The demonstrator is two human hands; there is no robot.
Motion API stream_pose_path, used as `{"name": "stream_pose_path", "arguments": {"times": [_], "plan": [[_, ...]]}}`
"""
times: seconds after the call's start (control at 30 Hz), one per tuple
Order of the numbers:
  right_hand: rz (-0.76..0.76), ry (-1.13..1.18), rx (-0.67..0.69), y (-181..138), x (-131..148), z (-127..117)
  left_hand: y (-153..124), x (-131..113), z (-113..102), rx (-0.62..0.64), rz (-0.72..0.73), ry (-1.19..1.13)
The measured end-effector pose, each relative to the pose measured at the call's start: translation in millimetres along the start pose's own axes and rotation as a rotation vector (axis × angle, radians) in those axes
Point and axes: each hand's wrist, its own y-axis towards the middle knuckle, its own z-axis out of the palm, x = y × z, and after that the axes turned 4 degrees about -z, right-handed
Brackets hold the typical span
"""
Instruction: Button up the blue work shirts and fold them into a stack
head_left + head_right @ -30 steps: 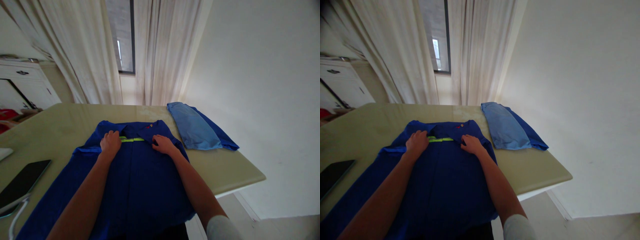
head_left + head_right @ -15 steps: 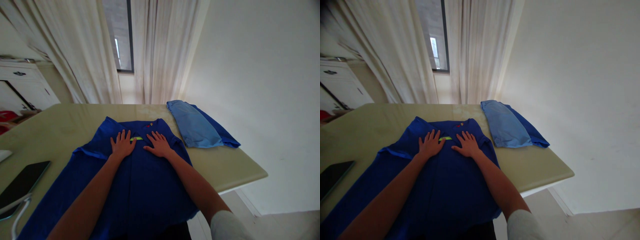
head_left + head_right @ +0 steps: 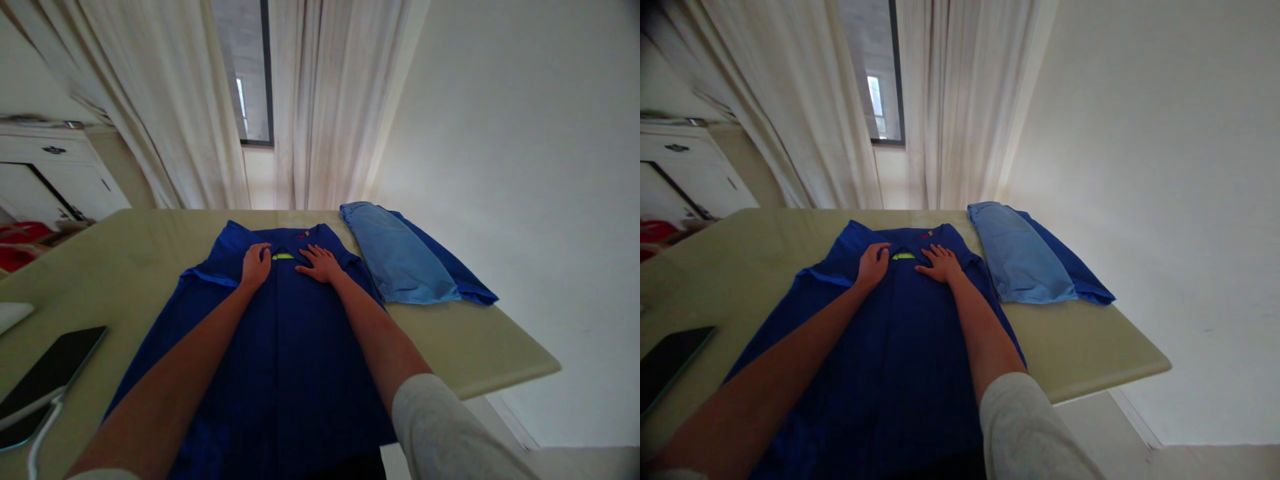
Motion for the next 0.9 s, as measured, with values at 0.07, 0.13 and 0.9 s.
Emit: {"name": "stream_pose_path", "arguments": {"times": [0.07, 0.13, 0.9], "plan": [[-0.025, 0.034, -0.069, -2, 0, -1, -10, 6, -15, 0.076, 0.005, -0.034], [-0.035, 0.060, -0.152, -8, 3, -4, -33, 15, -37, 0.210, 0.086, -0.001], [-0.132, -0.109, -0.072, -387, 48, -11, -367, 144, -189, -0.088, 0.226, 0.068]]}}
